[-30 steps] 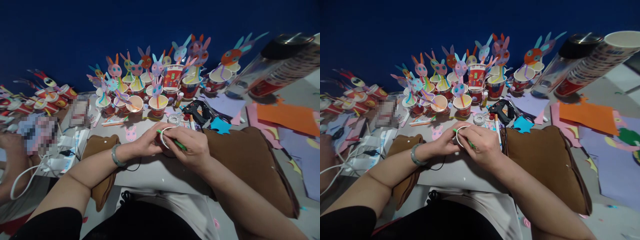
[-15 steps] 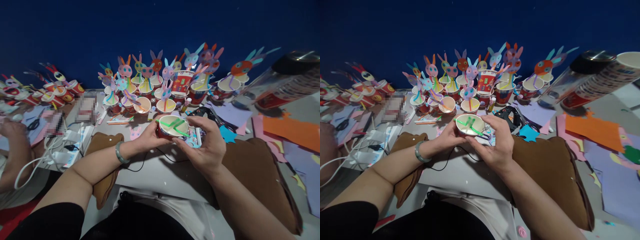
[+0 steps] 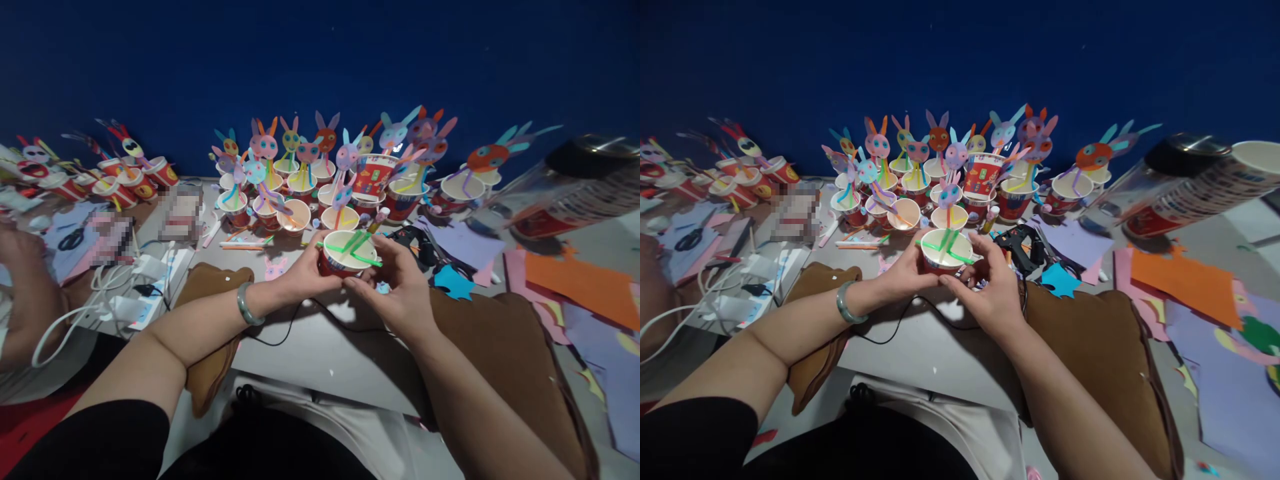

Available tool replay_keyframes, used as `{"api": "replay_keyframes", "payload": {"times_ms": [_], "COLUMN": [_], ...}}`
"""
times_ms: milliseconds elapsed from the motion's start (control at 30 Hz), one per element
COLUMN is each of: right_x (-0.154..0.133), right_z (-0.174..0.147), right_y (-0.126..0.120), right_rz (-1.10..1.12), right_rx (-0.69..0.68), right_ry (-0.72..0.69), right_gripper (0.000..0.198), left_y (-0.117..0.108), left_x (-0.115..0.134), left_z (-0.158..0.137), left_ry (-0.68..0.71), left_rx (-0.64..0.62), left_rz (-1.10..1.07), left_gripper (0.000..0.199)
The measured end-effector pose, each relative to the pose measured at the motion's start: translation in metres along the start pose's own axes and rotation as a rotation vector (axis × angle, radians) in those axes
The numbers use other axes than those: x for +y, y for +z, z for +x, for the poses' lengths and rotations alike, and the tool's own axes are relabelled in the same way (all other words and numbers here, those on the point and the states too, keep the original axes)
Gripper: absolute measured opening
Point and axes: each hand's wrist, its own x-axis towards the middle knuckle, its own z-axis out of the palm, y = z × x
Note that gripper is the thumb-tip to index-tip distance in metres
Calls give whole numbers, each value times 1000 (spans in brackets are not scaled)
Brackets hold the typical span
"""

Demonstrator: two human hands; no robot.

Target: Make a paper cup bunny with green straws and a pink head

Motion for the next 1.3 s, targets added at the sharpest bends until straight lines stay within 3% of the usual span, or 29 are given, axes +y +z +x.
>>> {"api": "replay_keyframes", "payload": {"times_ms": [167, 300, 400, 467, 600, 867, 1033, 1300], "right_x": [1, 2, 4, 5, 8, 16, 15, 11], "right_z": [6, 10, 10, 9, 8, 6, 6, 3], "right_y": [0, 0, -1, -1, 1, 6, 6, 8], "right_rz": [55, 66, 39, 20, -31, -154, -145, -21], "right_rx": [-32, -30, -35, -61, -137, -275, -265, -170], "right_ry": [69, 30, 4, -7, -49, -143, -143, -34], "right_gripper": [69, 58, 55, 57, 56, 57, 59, 52], "left_y": [-2, -8, -16, -22, -30, -33, -31, -28], "left_x": [-6, 2, 14, 21, 32, 36, 37, 31], "left_z": [-2, -2, 1, 4, 7, 8, 8, 6], "left_ry": [-72, -99, -64, 58, 214, 160, 111, 112], "left_rx": [-117, -171, -113, -25, -45, -274, -303, -144], "left_rz": [-28, -47, 34, 143, 452, 654, 647, 672], "left_gripper": [83, 90, 98, 100, 53, 18, 16, 10]}}
